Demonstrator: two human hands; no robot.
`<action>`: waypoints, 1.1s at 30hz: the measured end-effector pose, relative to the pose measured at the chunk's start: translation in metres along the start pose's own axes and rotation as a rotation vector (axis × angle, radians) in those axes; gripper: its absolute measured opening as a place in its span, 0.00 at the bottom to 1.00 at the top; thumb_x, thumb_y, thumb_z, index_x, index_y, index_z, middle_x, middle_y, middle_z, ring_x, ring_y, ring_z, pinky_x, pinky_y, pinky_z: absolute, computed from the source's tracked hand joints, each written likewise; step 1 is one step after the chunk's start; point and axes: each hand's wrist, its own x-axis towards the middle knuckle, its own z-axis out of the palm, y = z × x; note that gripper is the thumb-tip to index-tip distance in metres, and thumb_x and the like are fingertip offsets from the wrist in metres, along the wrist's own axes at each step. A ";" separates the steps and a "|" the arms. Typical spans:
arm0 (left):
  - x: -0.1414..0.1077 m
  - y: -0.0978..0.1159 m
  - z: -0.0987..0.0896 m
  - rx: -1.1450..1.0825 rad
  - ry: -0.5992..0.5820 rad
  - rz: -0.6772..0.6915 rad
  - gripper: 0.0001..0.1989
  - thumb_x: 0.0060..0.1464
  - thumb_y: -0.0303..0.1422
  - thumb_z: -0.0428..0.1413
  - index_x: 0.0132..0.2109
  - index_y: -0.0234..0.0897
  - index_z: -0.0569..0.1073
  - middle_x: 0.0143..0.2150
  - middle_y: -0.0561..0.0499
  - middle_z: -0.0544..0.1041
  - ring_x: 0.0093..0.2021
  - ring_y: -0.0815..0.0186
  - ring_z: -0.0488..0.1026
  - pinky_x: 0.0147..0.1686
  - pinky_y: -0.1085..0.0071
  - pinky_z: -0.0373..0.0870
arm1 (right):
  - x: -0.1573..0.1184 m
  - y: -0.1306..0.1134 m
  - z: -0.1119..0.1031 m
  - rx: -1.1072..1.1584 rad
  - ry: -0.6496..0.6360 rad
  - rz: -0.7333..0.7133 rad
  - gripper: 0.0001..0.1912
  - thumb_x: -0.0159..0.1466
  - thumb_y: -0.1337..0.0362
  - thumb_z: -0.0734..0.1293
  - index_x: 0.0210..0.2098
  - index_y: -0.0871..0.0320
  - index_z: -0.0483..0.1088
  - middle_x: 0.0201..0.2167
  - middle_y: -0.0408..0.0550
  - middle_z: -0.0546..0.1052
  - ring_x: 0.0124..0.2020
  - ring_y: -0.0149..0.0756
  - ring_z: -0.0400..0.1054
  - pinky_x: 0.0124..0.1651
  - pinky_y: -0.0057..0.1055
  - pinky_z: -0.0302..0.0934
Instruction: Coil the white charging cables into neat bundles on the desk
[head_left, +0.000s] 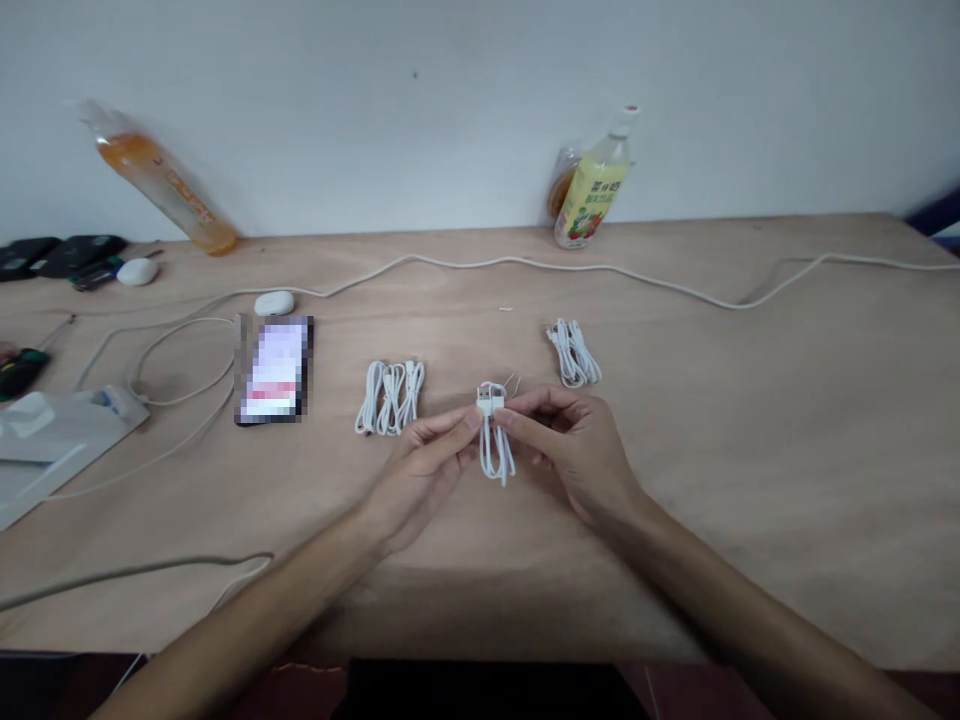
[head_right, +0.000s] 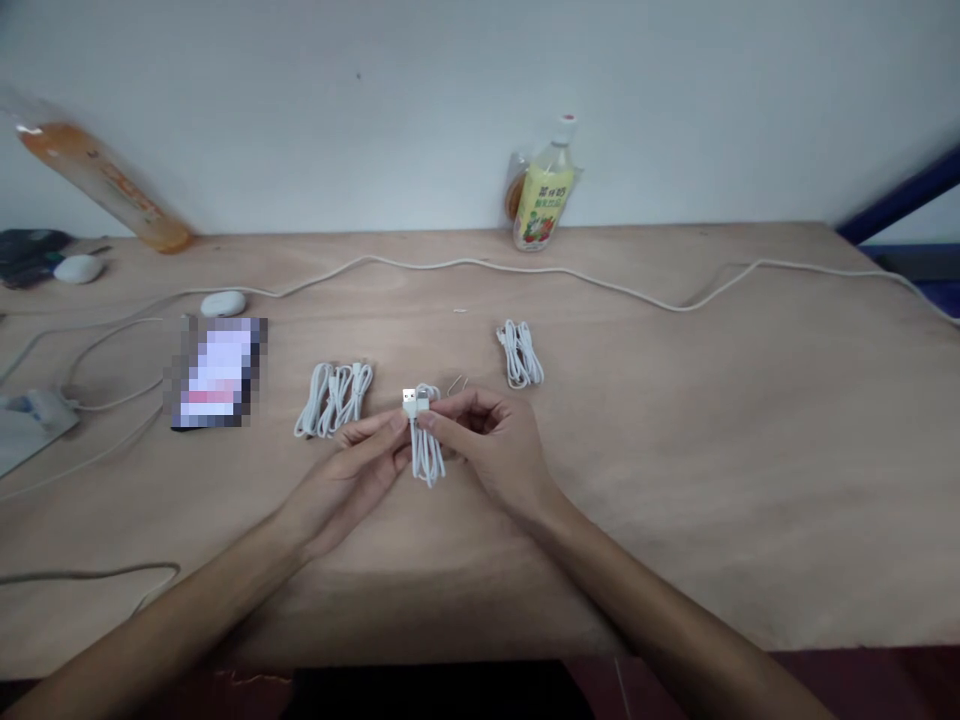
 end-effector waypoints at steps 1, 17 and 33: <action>0.000 0.000 0.000 -0.001 0.001 -0.001 0.13 0.62 0.43 0.70 0.45 0.38 0.90 0.47 0.41 0.87 0.54 0.52 0.80 0.59 0.55 0.72 | 0.000 0.000 0.000 0.000 -0.004 0.001 0.18 0.52 0.48 0.85 0.28 0.53 0.82 0.24 0.43 0.80 0.23 0.31 0.69 0.23 0.28 0.65; 0.000 -0.001 -0.001 -0.038 -0.016 -0.009 0.12 0.63 0.41 0.69 0.46 0.39 0.90 0.48 0.42 0.88 0.54 0.53 0.80 0.60 0.57 0.72 | 0.000 0.001 0.000 0.029 -0.046 0.002 0.15 0.55 0.51 0.83 0.29 0.53 0.81 0.24 0.42 0.78 0.23 0.31 0.68 0.23 0.27 0.65; -0.001 -0.002 -0.001 -0.068 -0.015 -0.005 0.13 0.63 0.40 0.69 0.49 0.37 0.89 0.49 0.41 0.88 0.55 0.53 0.80 0.59 0.58 0.73 | 0.000 0.004 0.000 0.145 -0.051 -0.031 0.15 0.58 0.57 0.82 0.29 0.54 0.75 0.21 0.36 0.70 0.19 0.26 0.59 0.20 0.23 0.57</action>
